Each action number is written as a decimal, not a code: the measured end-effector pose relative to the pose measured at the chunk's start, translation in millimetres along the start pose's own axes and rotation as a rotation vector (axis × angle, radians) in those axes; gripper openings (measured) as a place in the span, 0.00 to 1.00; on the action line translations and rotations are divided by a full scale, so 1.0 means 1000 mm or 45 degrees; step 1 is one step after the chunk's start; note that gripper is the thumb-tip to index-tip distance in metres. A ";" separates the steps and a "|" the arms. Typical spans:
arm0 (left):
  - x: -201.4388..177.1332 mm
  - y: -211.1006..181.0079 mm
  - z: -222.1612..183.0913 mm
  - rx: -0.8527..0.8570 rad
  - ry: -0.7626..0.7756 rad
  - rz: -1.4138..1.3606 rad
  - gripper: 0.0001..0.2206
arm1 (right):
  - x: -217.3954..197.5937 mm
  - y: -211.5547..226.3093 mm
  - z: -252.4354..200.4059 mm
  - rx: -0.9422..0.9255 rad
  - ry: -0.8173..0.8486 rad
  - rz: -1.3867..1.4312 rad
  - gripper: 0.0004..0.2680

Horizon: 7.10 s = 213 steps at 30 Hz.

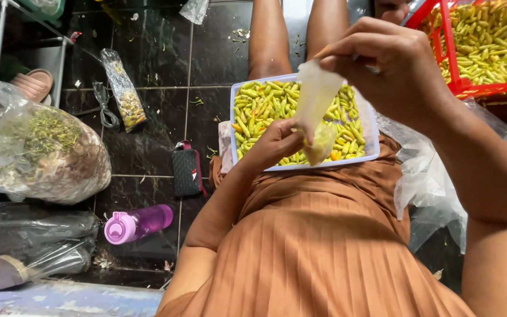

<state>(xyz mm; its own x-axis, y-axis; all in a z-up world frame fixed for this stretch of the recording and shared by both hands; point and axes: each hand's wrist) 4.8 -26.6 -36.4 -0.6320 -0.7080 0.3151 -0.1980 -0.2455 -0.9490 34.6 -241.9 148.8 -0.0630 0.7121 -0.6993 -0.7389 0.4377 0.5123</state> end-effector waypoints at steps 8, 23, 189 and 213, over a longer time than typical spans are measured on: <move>0.009 -0.033 0.000 -0.122 0.237 0.303 0.14 | 0.003 -0.012 -0.019 0.163 -0.051 0.186 0.01; -0.049 0.066 0.013 0.099 0.155 0.842 0.05 | 0.008 0.032 -0.014 -0.311 0.081 -0.312 0.08; 0.040 -0.001 -0.041 0.140 -0.149 0.538 0.13 | 0.090 0.003 -0.134 0.349 0.261 0.721 0.18; 0.060 0.064 -0.043 0.023 -0.252 -0.477 0.11 | 0.089 0.044 -0.120 0.089 0.107 -0.009 0.04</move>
<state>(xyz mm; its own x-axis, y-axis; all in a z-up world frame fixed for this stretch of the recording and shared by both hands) -77.7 -56.3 -78.8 -0.3620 -0.6808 0.6368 -0.3728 -0.5204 -0.7682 -83.9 -225.4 49.3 -0.1166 0.6616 -0.7408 -0.6914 0.4814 0.5388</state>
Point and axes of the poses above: each hand's wrist, its own z-axis towards the middle knuckle, its own x-axis out of the palm, y = z × x, and after that the axes turned 2 degrees about y, right-handed
